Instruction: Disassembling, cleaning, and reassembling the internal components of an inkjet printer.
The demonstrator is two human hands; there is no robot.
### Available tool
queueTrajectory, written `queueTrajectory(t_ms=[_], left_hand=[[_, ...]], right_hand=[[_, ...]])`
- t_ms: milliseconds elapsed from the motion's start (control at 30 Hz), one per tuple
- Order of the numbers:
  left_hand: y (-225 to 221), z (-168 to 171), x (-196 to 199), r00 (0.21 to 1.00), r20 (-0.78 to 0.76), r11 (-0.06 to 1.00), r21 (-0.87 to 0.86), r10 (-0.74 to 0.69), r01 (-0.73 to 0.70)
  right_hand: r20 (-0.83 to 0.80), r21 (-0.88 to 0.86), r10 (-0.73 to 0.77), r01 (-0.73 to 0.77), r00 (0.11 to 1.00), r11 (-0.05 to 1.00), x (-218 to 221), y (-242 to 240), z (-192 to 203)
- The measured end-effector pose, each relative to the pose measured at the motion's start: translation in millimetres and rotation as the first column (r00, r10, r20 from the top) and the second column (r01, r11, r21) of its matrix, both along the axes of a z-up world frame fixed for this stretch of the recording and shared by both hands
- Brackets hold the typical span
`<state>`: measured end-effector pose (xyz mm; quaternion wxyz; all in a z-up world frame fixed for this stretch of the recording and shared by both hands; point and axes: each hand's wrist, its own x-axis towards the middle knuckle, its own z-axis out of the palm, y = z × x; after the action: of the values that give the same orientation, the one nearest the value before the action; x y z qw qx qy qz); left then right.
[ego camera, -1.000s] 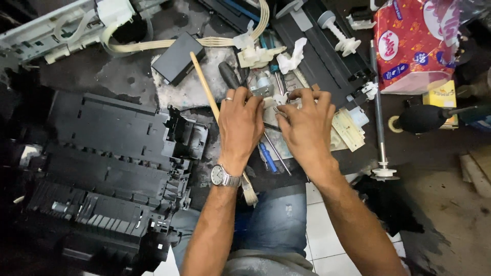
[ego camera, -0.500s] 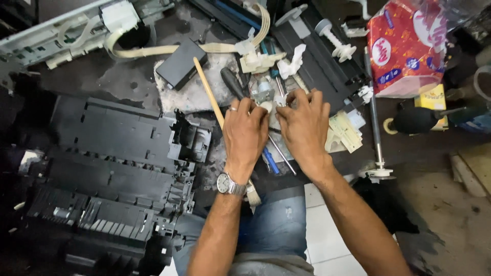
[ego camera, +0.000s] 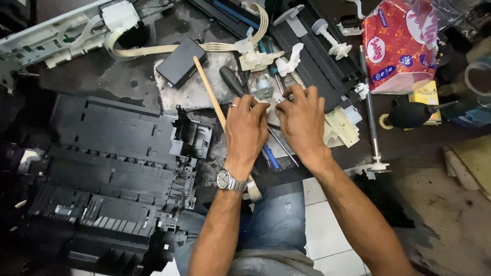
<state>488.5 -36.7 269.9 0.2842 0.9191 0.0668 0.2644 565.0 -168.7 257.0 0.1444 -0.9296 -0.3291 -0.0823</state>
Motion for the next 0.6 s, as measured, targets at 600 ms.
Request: queueTrajectory(t_ms=[600], left_hand=[[-33.5,36.0,-64.3,0.981,0.094,0.899,-0.422,0.172,-0.117]], right_hand=[[-0.080,0.386,0.066,-0.030,0.995,0.922,-47.5,-1.1,31.3]])
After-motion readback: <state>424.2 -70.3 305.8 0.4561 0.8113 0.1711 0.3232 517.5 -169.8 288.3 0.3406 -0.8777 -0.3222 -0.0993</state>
